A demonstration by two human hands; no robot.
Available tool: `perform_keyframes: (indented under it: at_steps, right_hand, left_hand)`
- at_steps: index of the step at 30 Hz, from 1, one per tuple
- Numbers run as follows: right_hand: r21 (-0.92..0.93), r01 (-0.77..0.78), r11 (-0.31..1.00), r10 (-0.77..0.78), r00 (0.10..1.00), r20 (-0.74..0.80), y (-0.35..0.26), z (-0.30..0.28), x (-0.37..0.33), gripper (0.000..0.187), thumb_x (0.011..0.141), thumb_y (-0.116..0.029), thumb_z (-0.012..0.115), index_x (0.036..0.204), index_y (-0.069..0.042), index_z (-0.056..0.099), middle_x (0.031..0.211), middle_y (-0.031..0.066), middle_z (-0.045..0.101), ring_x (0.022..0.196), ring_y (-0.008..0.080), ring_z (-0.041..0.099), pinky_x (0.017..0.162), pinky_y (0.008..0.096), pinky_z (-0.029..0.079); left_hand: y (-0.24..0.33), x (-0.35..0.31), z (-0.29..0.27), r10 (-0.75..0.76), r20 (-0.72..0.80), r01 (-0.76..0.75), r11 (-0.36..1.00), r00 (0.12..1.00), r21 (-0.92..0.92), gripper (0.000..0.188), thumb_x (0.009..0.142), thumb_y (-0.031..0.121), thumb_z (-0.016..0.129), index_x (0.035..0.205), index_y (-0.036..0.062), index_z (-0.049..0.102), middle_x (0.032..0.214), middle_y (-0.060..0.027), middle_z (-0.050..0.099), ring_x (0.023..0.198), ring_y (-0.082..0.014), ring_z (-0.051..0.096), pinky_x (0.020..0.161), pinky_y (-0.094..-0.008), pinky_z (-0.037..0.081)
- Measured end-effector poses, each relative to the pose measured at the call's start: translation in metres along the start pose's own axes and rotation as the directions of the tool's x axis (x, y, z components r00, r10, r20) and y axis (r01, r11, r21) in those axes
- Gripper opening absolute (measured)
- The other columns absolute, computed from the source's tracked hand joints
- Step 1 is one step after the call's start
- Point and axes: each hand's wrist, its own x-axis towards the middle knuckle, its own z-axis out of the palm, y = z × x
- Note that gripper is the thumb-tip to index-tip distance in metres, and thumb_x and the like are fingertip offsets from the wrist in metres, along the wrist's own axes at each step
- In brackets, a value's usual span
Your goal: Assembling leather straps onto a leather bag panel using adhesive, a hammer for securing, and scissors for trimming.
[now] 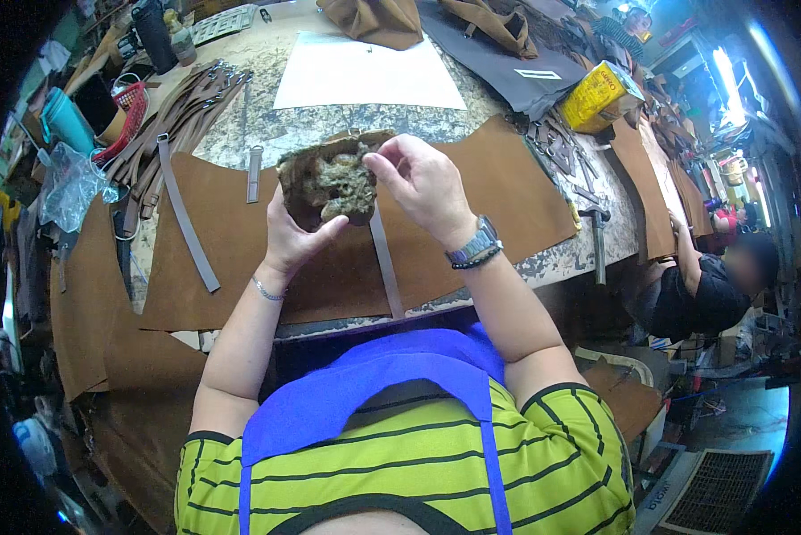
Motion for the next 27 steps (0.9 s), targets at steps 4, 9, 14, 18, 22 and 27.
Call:
perform_keyframes:
  at_steps: [4,9,14,18,22,27]
  right_hand:
    - [-0.356,-0.017,0.934,0.026,0.999,0.020,-0.009,0.000,0.007,0.038,0.084,-0.044,0.067,0.082,-0.005,0.065,0.069,0.0115,0.064,0.064,0.0237,0.064,0.058,0.0341,0.050]
    - [-0.197,0.064,0.978,-0.029,0.984,0.177,0.000,-0.003,0.008,0.025,0.090,-0.028,0.059,0.088,-0.003,0.062,0.080,0.0164,0.063,0.075,0.0335,0.062,0.067,0.0385,0.050]
    - [-0.088,0.230,0.969,-0.222,0.971,0.094,0.006,-0.002,0.003,0.019,0.096,-0.018,0.052,0.092,-0.001,0.059,0.077,0.0110,0.059,0.067,0.0191,0.056,0.064,0.0312,0.047]
    - [0.461,-0.083,0.884,0.007,0.986,0.164,0.013,0.004,0.002,0.023,0.100,-0.020,0.048,0.095,-0.001,0.061,0.078,-0.0031,0.054,0.075,0.0037,0.046,0.067,0.0232,0.043]
    - [0.495,-0.074,0.866,-0.054,0.969,0.239,0.028,0.004,0.003,0.024,0.101,-0.024,0.047,0.103,-0.003,0.060,0.086,-0.0040,0.056,0.077,0.0023,0.050,0.068,0.0203,0.044]
    - [0.411,-0.166,0.897,0.101,0.979,0.176,0.031,0.005,-0.005,0.026,0.100,-0.026,0.050,0.091,-0.004,0.059,0.077,-0.0049,0.051,0.069,0.0031,0.047,0.061,0.0201,0.041]
  left_hand:
    - [0.006,0.002,-0.001,0.229,0.128,-0.261,0.893,0.965,0.366,0.065,0.062,0.021,0.085,0.118,0.0033,0.057,0.110,-0.0128,0.064,0.099,-0.0250,0.065,0.089,-0.0357,0.052]
    - [0.010,0.003,-0.002,0.364,0.174,-0.401,0.769,0.915,0.498,0.059,0.061,0.021,0.085,0.111,0.0032,0.061,0.107,-0.0132,0.066,0.097,-0.0279,0.066,0.087,-0.0364,0.052]
    - [-0.007,-0.008,-0.005,0.110,0.106,-0.129,0.973,0.988,0.190,0.067,0.062,0.019,0.084,0.118,-0.0015,0.055,0.108,-0.0141,0.064,0.101,-0.0234,0.064,0.090,-0.0352,0.051]
    - [-0.002,-0.004,-0.003,0.000,0.055,0.007,0.994,0.998,-0.110,0.076,0.065,0.016,0.083,0.127,-0.0044,0.045,0.119,-0.0127,0.057,0.110,-0.0221,0.057,0.098,-0.0357,0.045]
    - [0.000,-0.004,-0.008,-0.055,0.055,0.061,0.991,0.997,-0.122,0.073,0.065,0.020,0.084,0.124,-0.0041,0.048,0.117,-0.0120,0.059,0.108,-0.0202,0.058,0.097,-0.0349,0.045]
    - [0.007,0.000,-0.003,-0.123,0.080,0.125,0.992,0.989,-0.024,0.070,0.063,0.024,0.085,0.119,-0.0040,0.053,0.111,-0.0113,0.063,0.105,-0.0170,0.059,0.096,-0.0323,0.046]
